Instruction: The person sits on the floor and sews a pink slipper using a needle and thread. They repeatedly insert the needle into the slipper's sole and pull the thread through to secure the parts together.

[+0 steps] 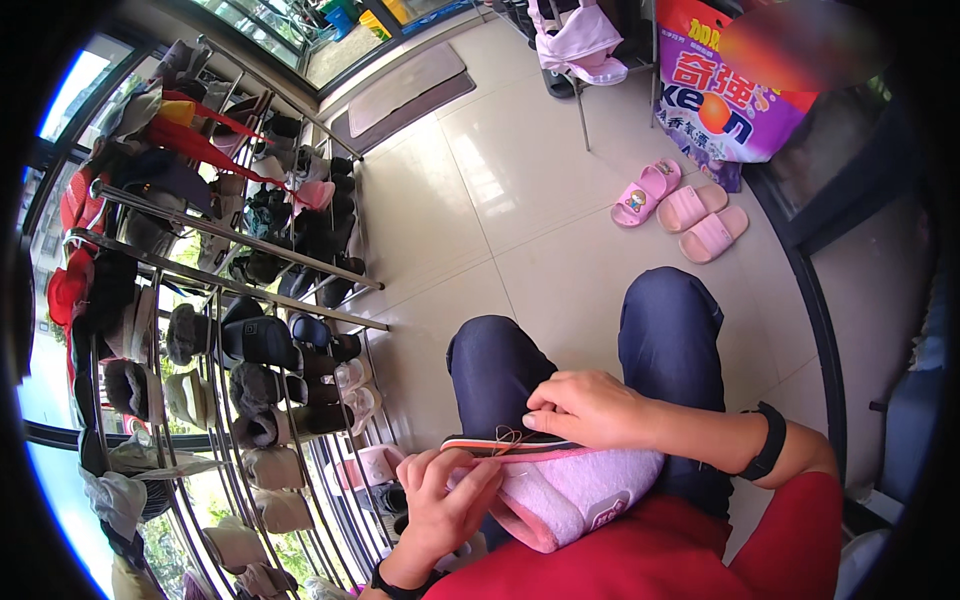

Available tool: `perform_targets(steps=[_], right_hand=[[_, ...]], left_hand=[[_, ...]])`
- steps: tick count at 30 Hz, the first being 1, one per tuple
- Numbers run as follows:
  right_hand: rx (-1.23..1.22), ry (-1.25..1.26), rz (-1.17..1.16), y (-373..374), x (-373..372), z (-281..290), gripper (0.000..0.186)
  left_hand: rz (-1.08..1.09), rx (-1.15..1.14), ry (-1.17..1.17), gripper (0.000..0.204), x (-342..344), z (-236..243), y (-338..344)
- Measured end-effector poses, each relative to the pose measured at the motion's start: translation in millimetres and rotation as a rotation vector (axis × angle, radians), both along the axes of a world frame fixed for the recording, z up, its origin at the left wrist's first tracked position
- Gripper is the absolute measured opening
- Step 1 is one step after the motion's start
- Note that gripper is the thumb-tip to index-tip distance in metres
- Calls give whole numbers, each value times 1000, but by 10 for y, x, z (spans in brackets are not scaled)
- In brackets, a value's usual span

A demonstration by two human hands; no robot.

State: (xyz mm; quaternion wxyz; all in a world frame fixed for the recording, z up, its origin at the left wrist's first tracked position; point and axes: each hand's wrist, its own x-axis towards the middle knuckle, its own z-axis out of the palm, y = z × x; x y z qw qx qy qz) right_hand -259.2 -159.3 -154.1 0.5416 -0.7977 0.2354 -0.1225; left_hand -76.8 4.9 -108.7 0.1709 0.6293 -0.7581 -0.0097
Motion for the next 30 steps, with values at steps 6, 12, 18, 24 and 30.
perform_targets(steps=[6, 12, 18, 24, 30], right_hand=[[-59, 7, -283, 581, -268, -252, 26], [-110, -90, -327, 496, -328, -260, 16], [-320, -443, -91, 538, -103, 100, 21], [-223, -466, -67, 720, 120, -12, 16], [-77, -487, -151, 711, 154, 21, 12]], left_hand=[[-108, 399, 526, 10, 55, -81, -148], [96, 721, 2173, 20, -17, -462, 311], [314, 642, 2106, 22, 10, -492, 219], [421, 596, 2010, 26, -78, -449, 289], [626, 420, 1675, 28, -140, -173, 205]])
